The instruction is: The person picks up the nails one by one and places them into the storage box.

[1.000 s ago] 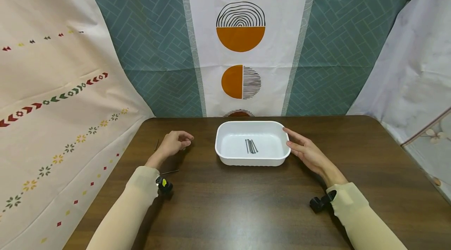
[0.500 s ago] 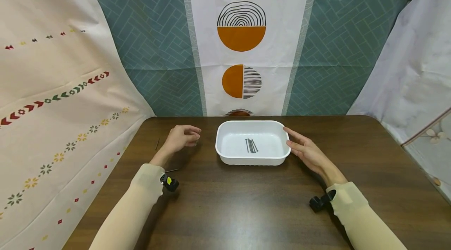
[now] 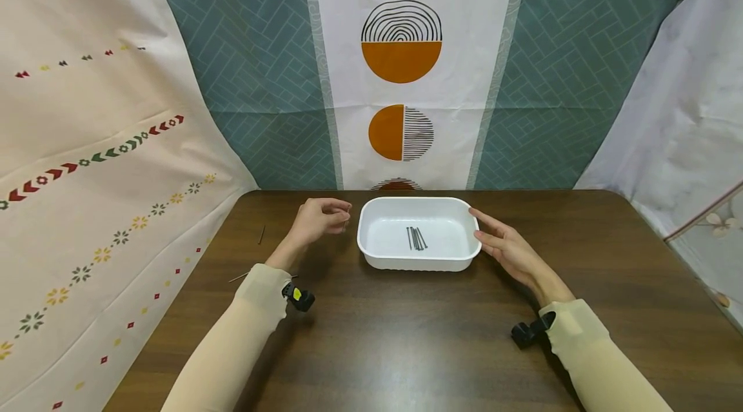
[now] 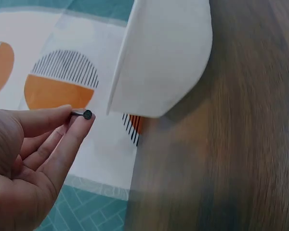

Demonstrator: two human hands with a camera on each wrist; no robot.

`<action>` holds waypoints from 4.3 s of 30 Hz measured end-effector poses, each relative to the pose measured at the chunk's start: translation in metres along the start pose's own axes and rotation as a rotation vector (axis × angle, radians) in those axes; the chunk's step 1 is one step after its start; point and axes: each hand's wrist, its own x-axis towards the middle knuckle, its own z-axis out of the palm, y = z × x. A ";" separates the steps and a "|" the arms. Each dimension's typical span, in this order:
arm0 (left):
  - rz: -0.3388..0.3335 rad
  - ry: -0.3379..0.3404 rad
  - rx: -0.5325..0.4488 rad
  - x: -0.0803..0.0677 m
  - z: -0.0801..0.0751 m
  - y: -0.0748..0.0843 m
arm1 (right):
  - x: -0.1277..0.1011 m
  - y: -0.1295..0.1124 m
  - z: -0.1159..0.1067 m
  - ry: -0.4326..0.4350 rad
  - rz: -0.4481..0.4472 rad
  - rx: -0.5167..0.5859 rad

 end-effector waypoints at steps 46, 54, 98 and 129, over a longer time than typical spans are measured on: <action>-0.141 -0.061 -0.070 0.038 0.120 0.023 | -0.002 0.004 -0.004 -0.008 -0.011 -0.008; -0.136 -0.025 0.234 0.039 0.132 0.021 | -0.001 0.006 -0.003 -0.008 -0.014 -0.008; -0.284 -0.058 -0.060 0.047 0.137 0.014 | 0.002 0.000 0.001 -0.006 0.003 0.001; -0.113 -0.153 -0.105 0.043 0.077 0.037 | 0.001 0.001 0.000 -0.012 0.000 0.005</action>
